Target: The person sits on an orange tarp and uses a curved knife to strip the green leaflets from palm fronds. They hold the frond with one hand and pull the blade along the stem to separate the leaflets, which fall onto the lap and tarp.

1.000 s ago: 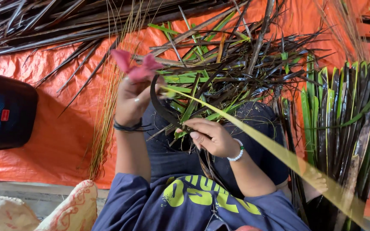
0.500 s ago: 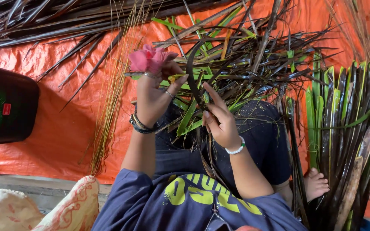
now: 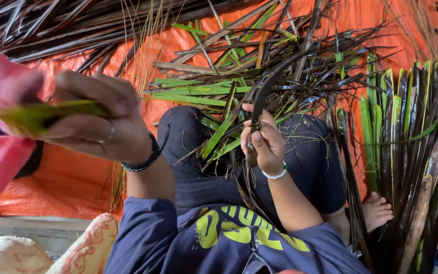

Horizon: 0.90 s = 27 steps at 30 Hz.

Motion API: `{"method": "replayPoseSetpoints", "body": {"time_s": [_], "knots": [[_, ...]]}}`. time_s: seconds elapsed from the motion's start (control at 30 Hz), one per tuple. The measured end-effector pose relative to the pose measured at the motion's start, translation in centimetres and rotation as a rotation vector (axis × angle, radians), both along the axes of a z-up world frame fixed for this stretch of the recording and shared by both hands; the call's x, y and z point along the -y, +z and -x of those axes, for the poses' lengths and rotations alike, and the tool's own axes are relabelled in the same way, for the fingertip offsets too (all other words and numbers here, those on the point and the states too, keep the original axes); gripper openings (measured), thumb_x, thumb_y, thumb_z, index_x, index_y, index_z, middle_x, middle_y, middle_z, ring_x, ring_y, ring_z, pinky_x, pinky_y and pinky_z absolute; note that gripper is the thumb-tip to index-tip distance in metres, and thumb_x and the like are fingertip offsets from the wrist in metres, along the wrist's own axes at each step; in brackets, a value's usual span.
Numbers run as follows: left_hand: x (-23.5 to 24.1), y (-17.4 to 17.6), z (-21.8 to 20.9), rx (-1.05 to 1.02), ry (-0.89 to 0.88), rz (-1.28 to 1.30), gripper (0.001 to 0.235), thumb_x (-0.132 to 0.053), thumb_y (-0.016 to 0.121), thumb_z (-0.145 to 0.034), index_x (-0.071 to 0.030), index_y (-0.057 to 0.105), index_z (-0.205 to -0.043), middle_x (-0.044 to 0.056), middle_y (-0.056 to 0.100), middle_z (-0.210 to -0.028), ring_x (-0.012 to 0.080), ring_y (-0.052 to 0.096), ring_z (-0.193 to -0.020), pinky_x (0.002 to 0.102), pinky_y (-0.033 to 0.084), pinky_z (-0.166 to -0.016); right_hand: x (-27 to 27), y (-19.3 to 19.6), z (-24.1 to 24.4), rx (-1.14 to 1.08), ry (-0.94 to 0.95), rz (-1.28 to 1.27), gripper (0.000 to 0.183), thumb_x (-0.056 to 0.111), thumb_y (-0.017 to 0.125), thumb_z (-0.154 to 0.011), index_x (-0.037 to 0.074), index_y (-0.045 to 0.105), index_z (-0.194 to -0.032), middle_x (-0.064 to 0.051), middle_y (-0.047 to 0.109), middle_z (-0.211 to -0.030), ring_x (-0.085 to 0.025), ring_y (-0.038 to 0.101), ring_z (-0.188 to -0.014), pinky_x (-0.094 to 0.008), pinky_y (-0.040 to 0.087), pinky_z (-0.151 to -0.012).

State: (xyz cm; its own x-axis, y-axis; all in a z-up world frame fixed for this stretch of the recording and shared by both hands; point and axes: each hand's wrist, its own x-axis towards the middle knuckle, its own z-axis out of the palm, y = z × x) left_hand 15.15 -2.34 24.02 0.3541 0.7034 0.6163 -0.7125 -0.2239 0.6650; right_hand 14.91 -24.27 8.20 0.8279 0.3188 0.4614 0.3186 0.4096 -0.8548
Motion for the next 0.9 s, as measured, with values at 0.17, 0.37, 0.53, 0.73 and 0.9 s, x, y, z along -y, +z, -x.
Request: {"method": "replayPoseSetpoints", "body": {"time_s": [0.17, 0.37, 0.53, 0.73, 0.9], "knots": [[-3.0, -7.0, -2.2, 0.018, -0.576, 0.329, 0.044, -0.054, 0.052, -0.104, -0.016, 0.056, -0.125, -0.005, 0.044, -0.103, 0.0054, 0.042, -0.089, 0.017, 0.027, -0.064, 0.7, -2.2, 0.1, -0.096, -0.023, -0.101, 0.028, 0.022, 0.048, -0.112, -0.002, 0.057, -0.124, -0.026, 0.059, -0.129, -0.018, 0.057, -0.058, -0.027, 0.053, -0.049], [-0.1, -15.0, -3.3, -0.385, -0.417, -0.446, 0.012, -0.005, 0.045, -0.110, -0.001, 0.055, -0.115, 0.011, 0.064, -0.094, 0.0183, 0.052, -0.072, 0.035, 0.048, -0.076, 1.5, -6.5, -1.2, -0.148, 0.004, -0.212, 0.031, 0.011, 0.039, -0.109, -0.013, 0.048, -0.127, -0.037, 0.063, -0.096, -0.021, 0.056, -0.045, -0.029, 0.049, -0.038], [2.1, -19.1, -0.9, -0.714, -0.472, -0.427, 0.012, -0.001, 0.061, -0.101, -0.003, 0.070, -0.108, 0.004, 0.072, -0.074, 0.0177, 0.063, -0.063, 0.033, 0.052, -0.070, 1.8, -7.0, -1.4, -0.167, 0.144, -0.201, 0.031, 0.001, 0.040, -0.105, -0.019, 0.051, -0.126, -0.024, 0.058, -0.062, -0.023, 0.054, -0.041, -0.030, 0.048, -0.035], [3.9, -17.8, 0.4, -1.003, -0.703, -0.045, 0.023, -0.020, 0.071, -0.099, -0.001, 0.070, -0.111, 0.007, 0.076, -0.088, 0.0125, 0.063, -0.075, 0.031, 0.053, -0.076, 0.5, -5.4, -1.1, -0.359, 0.417, 0.119, 0.050, 0.008, 0.045, -0.107, -0.005, 0.027, -0.152, -0.013, 0.060, -0.064, -0.016, 0.053, -0.045, -0.025, 0.043, -0.036], [4.6, -17.6, 0.5, -0.961, -0.869, 0.019, 0.028, -0.011, 0.066, -0.101, -0.001, 0.065, -0.127, 0.007, 0.069, -0.079, 0.0115, 0.061, -0.067, 0.028, 0.054, -0.073, 0.9, -5.1, -1.9, -0.480, 0.413, 0.073, 0.055, 0.011, 0.039, -0.110, 0.006, 0.022, -0.161, -0.010, 0.057, -0.063, -0.016, 0.056, -0.048, -0.024, 0.048, -0.036]]}}
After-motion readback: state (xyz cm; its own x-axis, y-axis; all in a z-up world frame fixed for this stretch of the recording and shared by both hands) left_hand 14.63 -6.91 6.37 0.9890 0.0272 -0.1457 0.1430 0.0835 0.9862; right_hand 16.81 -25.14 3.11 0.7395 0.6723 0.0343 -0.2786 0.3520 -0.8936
